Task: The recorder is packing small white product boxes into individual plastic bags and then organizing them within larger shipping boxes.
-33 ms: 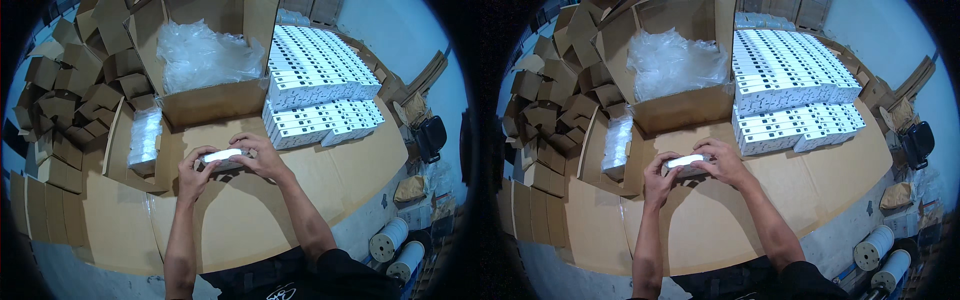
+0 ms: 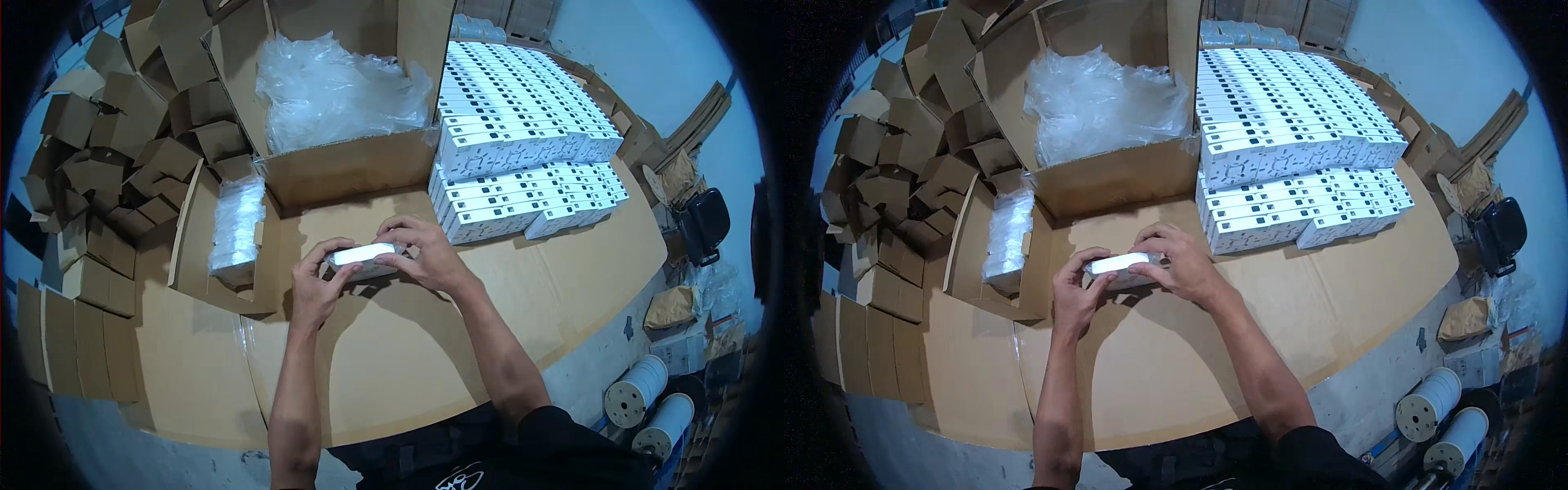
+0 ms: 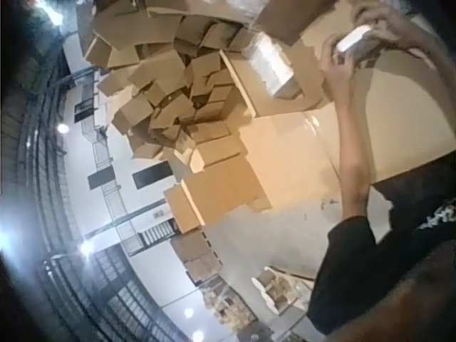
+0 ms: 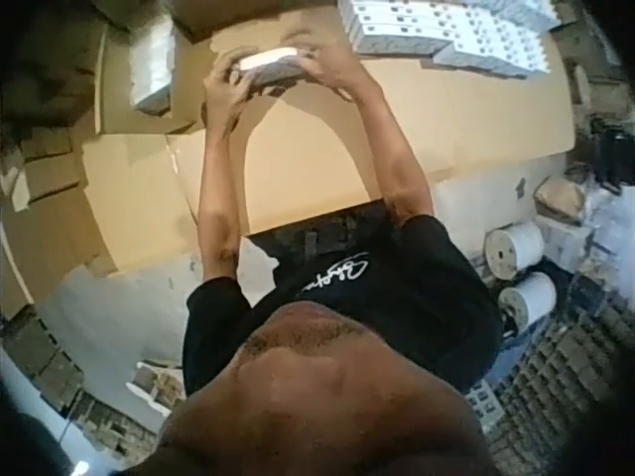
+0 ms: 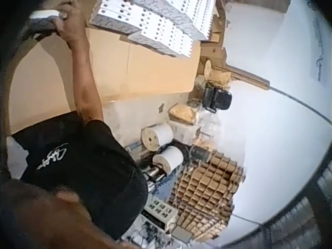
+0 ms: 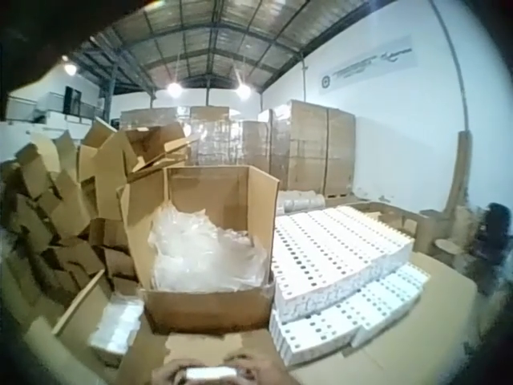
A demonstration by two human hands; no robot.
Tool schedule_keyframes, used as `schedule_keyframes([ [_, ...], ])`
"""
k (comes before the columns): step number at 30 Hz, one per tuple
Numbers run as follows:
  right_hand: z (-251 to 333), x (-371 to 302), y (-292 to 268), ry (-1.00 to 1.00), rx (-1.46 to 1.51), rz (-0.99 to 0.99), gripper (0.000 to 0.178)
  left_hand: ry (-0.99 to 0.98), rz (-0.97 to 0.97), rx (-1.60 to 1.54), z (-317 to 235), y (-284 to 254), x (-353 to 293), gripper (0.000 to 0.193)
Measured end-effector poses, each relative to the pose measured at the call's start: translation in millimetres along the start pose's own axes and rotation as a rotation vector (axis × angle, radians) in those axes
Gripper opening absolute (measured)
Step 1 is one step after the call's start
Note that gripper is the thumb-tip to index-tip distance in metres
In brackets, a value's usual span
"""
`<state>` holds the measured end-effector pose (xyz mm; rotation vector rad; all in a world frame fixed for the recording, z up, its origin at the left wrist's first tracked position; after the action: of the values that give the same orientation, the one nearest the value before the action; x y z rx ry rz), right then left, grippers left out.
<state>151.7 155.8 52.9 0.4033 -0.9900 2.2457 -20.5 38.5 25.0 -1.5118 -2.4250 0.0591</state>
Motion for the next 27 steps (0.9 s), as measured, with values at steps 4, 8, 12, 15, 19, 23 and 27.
schedule_keyframes([
  [4, 14, 13, -6, -0.061, -0.164, 0.112, 0.027, -0.324, 0.028, -0.132, 8, 2, 0, 0.03],
  [8, 37, 27, -1, -0.028, -0.36, 0.351, 0.026, -0.341, 0.026, -0.155, 17, -1, -3, 0.029],
  [12, 28, 33, -1, -0.08, -0.443, 0.42, 0.016, -0.282, -0.022, 0.041, 38, 4, -13, 0.031],
  [15, 31, 40, -9, -0.13, -0.43, 0.286, 0.016, -0.137, -0.142, 0.199, 24, 5, -22, 0.049],
  [19, 37, 56, -21, -0.073, -0.412, 0.196, 0.023, -0.097, -0.116, 0.612, 16, 7, -48, 0.075],
  [23, 44, 69, -5, -0.114, -0.22, -0.015, 0.027, -0.134, 0.028, 0.934, 0, 17, -81, 0.075],
  [27, 60, 92, 37, -0.217, 0.119, -0.158, 0.025, -0.172, 0.051, 0.964, -8, 12, -113, 0.077],
])
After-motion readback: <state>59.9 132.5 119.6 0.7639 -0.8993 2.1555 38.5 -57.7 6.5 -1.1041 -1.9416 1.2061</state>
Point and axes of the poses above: each hand's wrist, its own x-axis towards the middle knuckle, its own y-axis out of the palm, z = x × y, the point moved 3 cm from there along x, towards the middle knuckle, and after that the axes turned 10 degrees about -y, right-handed, at the moved point
